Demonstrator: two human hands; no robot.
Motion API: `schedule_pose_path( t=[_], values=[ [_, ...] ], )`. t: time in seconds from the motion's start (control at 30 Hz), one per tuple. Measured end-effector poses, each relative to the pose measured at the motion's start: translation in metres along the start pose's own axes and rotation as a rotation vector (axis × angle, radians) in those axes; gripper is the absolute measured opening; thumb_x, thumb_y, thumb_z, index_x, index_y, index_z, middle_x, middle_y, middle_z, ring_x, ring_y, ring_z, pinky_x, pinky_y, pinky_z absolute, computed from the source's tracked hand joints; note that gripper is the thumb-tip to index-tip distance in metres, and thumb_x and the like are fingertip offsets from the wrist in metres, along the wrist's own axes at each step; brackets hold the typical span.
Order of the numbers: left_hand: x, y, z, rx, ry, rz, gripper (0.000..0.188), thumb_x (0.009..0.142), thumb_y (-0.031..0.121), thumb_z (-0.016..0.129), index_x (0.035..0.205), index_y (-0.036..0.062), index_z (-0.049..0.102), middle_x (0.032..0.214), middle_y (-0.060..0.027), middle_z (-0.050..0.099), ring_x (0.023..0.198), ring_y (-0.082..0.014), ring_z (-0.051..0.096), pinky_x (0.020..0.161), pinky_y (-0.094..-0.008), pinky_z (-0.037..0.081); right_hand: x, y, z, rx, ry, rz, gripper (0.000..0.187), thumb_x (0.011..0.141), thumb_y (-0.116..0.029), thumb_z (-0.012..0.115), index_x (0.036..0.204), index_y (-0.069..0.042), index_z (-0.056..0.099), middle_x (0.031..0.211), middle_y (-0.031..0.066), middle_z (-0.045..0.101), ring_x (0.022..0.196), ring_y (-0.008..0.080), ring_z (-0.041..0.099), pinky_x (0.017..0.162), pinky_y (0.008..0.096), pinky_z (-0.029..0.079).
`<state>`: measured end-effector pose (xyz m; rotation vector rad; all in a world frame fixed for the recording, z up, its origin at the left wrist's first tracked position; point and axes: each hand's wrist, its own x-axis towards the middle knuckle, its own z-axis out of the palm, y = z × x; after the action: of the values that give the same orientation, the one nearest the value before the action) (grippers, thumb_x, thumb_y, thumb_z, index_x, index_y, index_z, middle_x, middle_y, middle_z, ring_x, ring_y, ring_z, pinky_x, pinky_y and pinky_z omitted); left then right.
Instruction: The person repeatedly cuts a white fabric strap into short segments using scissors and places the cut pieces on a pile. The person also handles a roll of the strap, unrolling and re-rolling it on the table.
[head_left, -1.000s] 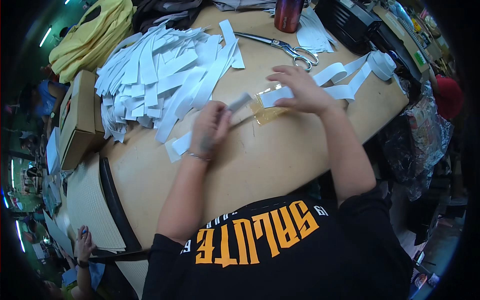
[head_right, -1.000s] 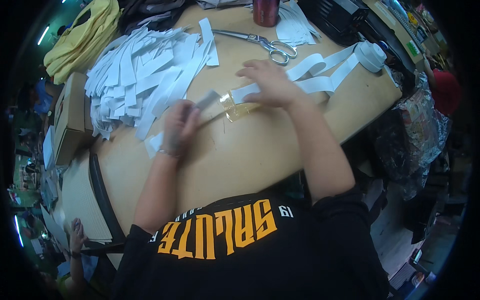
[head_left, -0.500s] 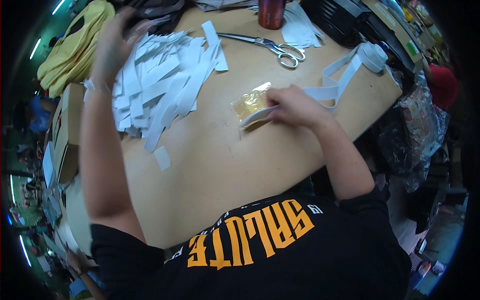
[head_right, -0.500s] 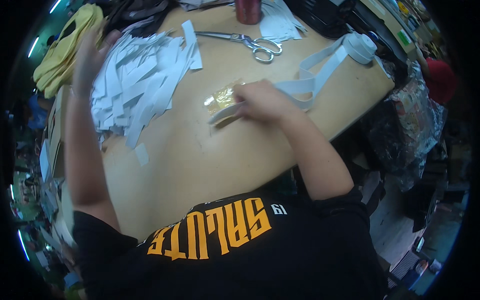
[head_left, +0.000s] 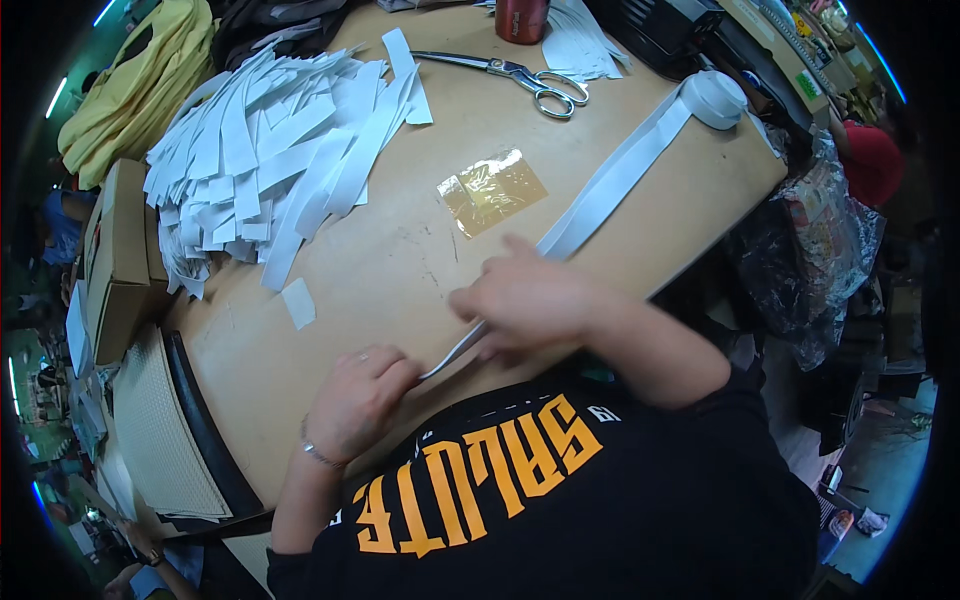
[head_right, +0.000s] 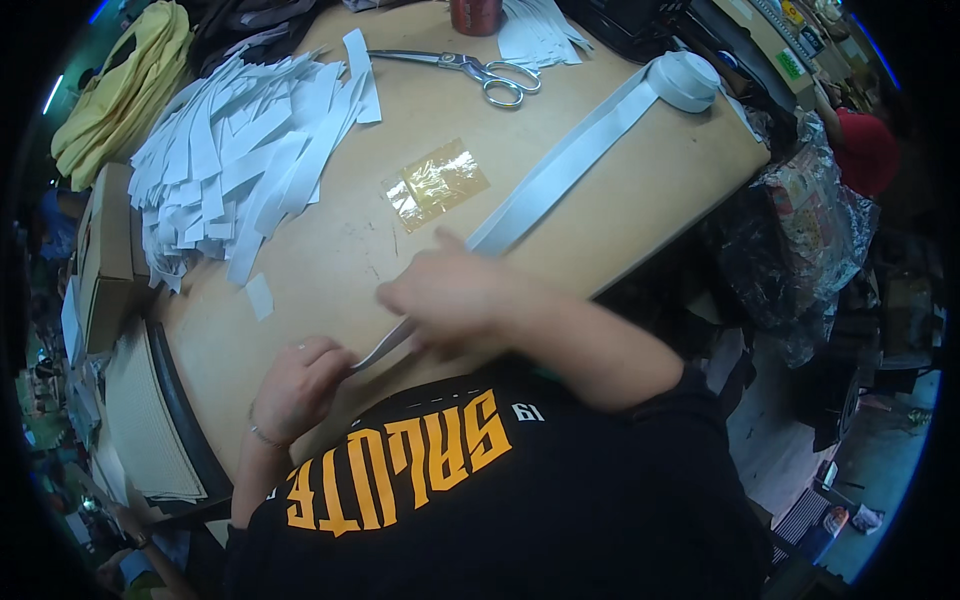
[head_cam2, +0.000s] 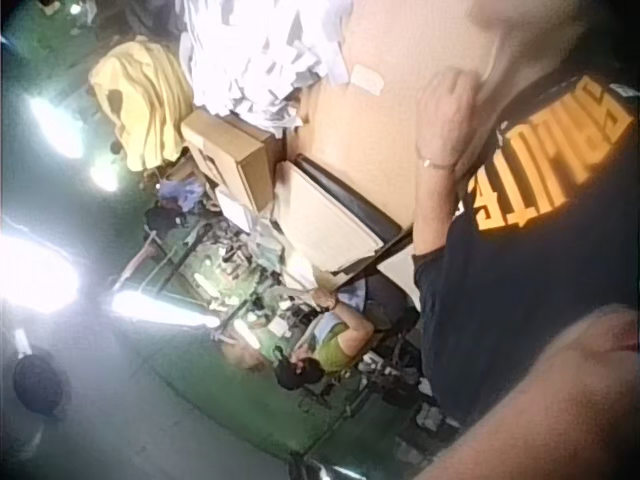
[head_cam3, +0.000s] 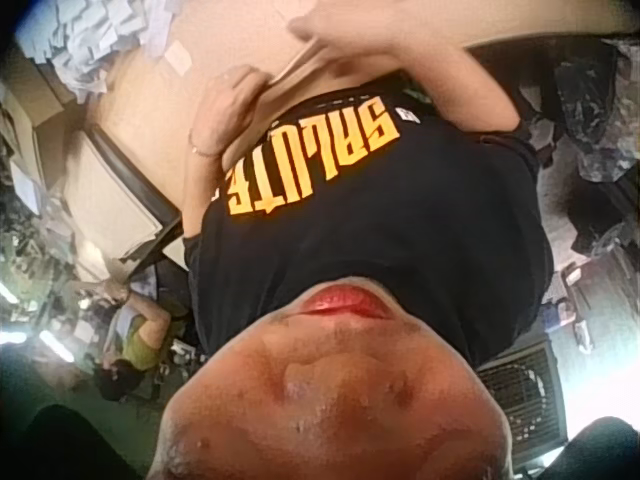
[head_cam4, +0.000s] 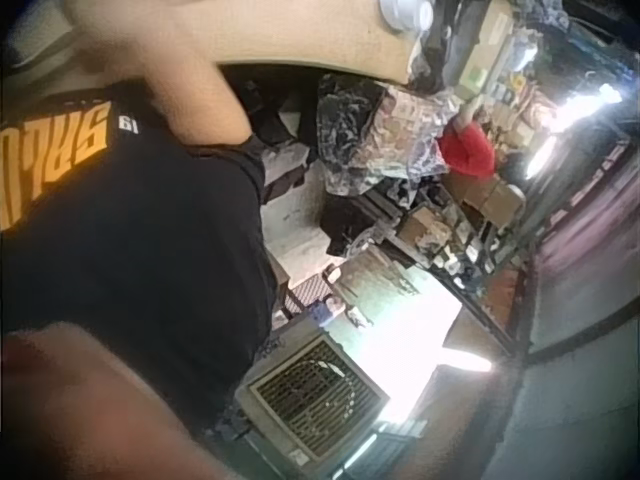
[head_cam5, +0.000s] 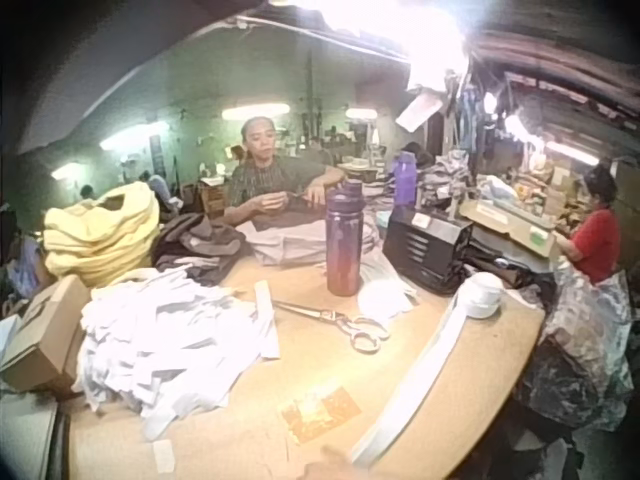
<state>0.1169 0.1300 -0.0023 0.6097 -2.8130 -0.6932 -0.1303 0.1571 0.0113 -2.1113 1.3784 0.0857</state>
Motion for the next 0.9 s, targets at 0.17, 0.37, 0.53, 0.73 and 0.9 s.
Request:
schedule_pose_path(
  t=[0.17,0.37,0.53,0.73,0.9],
  values=[
    [-0.060,-0.012,-0.045,-0.036,-0.046,-0.320,0.009,0.073,-0.001,0.061,0.081,0.0012,0.060,0.074,-0.0117,0.056,0.073,-0.0311,0.058,0.065,-0.0362,0.046,-0.023,0.135,-0.058,0.201,0.301,0.221,0.030,0.077,-0.039,0.067,0.095,-0.016,0.069,0.088,0.0047,0.067,0.093,0.0233,0.060,0.087,0.0303,0.044],
    [-0.136,-0.032,-0.061,0.014,0.166,-0.668,0.005,0.077,-0.002,0.059,0.082,-0.0022,0.058,0.073,-0.0142,0.055,0.069,-0.0291,0.055,0.063,-0.0339,0.043,-0.040,0.227,-0.049,-0.509,0.543,0.892,0.039,0.087,-0.010,0.046,0.122,-0.022,0.057,0.136,0.0043,0.047,0.132,0.0242,0.035,0.106,0.0589,0.023],
    [-0.129,-0.038,-0.056,-0.052,0.169,-0.765,0.005,0.079,-0.002,0.058,0.084,-0.0024,0.058,0.072,-0.0127,0.053,0.066,-0.0251,0.052,0.063,-0.0305,0.042,-0.084,0.279,-0.025,-0.638,0.759,0.847,0.044,0.088,-0.009,0.043,0.129,-0.024,0.049,0.141,0.0010,0.039,0.136,0.0253,0.029,0.107,0.0639,0.017],
    [-0.071,-0.040,-0.033,-0.180,0.170,-0.535,0.006,0.077,-0.005,0.059,0.083,-0.0030,0.058,0.073,-0.0129,0.054,0.067,-0.0259,0.054,0.063,-0.0304,0.043,-0.162,0.332,-0.034,-0.699,0.481,1.145,0.034,0.091,-0.015,0.041,0.122,-0.022,0.053,0.143,0.0006,0.037,0.136,0.0236,0.028,0.107,0.0623,0.019],
    [-0.050,-0.043,-0.022,-0.072,0.187,-0.468,0.006,0.078,-0.006,0.059,0.083,-0.0024,0.058,0.074,-0.0127,0.055,0.069,-0.0267,0.055,0.064,-0.0316,0.044,-0.194,0.339,-0.015,-0.714,0.595,1.025,0.035,0.089,-0.011,0.043,0.120,-0.021,0.054,0.145,0.0014,0.035,0.139,0.0229,0.025,0.106,0.0614,0.021]
  ],
)
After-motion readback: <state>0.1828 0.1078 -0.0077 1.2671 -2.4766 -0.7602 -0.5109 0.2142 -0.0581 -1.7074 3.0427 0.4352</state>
